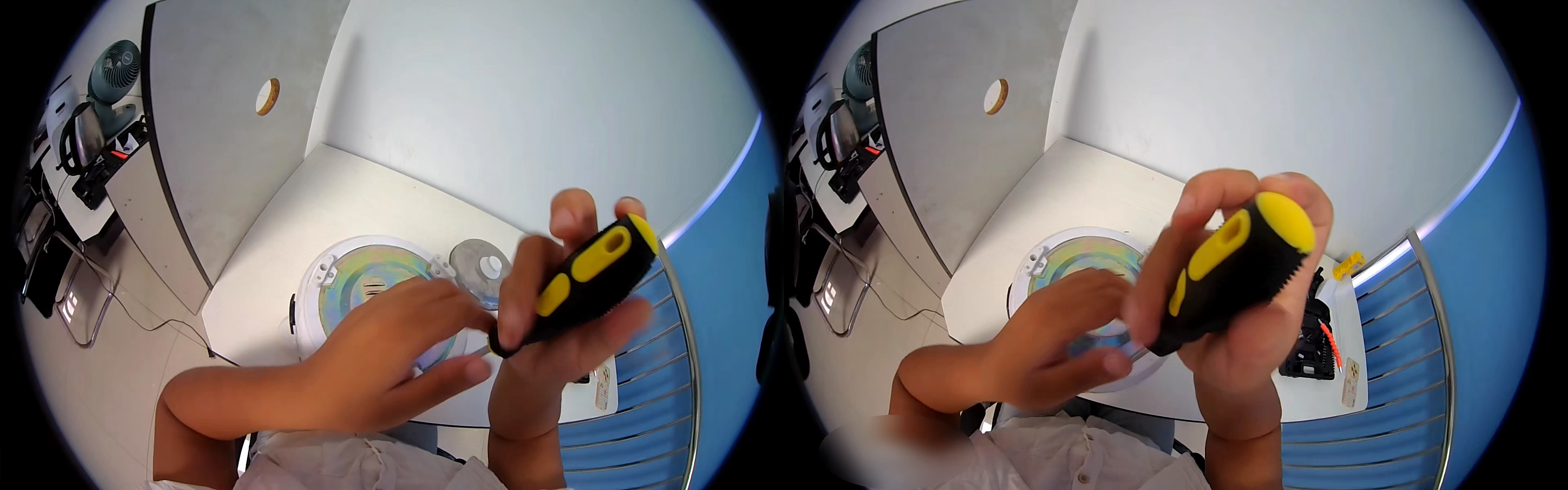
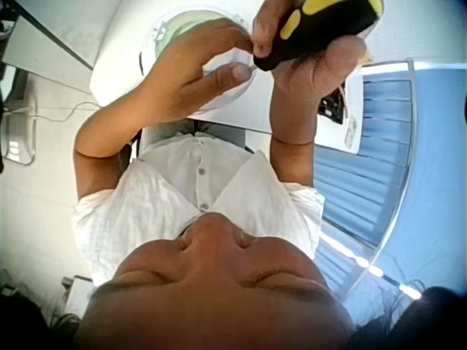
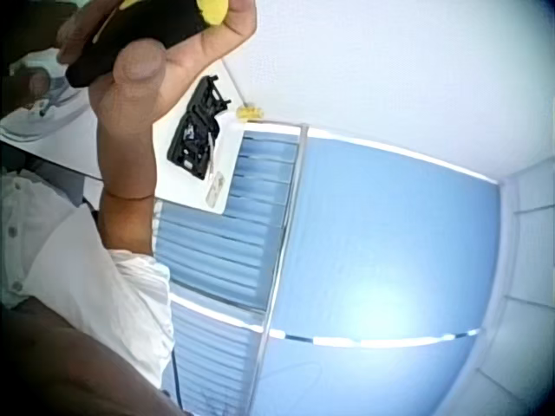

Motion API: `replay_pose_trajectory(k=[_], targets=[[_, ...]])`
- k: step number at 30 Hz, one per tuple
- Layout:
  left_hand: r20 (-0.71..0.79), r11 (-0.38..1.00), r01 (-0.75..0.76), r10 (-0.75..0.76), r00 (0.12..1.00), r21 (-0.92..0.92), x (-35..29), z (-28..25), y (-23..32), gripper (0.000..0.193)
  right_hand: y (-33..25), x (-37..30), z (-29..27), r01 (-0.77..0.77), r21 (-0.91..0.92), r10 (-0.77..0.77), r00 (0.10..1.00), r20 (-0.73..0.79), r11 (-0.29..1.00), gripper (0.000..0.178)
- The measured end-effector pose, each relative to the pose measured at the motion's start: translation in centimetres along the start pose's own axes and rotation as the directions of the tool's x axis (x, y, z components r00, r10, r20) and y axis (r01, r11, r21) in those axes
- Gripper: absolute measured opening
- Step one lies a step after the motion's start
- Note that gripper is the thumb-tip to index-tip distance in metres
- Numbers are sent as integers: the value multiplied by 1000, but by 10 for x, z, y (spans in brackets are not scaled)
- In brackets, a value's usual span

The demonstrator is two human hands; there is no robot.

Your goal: The person uses a screwdriver to tighten screws on the base of a white cylindrical appliance, likely a rice cooker. The person rotates the appliance to access different screw locations and continues tightening them throughout the clip.

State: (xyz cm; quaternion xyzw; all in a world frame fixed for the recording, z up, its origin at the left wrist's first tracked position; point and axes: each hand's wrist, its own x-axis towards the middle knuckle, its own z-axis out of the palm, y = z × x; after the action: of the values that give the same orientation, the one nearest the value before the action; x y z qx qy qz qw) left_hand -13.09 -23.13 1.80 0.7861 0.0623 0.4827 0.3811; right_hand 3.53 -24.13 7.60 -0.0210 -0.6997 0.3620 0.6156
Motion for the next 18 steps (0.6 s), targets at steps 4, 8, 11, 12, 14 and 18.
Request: replay_pose_trajectory(k=[4,8,11,12,14,18], targets=[[-68,948,117,-143,987,-297,32,10,8,40,-16,-2,-6,-114,-401,34,979,-202,909,60],[260,887,308,-225,939,-344,45,4,12,49,-47,16,-12,-142,-635,152,988,-39,760,56],[67,952,143,-129,989,-272,44,11,13,28,-78,41,-2,29,-922,165,981,99,385,45],[-8,976,62,-65,998,-209,43,15,14,21,-84,49,2,104,-954,221,961,169,280,40],[-104,989,10,-25,994,-145,40,24,15,24,-102,56,17,152,-986,380,910,165,66,30],[-184,998,2,9,983,61,39,29,20,30,-99,54,29,148,-982,422,903,86,-116,15]])
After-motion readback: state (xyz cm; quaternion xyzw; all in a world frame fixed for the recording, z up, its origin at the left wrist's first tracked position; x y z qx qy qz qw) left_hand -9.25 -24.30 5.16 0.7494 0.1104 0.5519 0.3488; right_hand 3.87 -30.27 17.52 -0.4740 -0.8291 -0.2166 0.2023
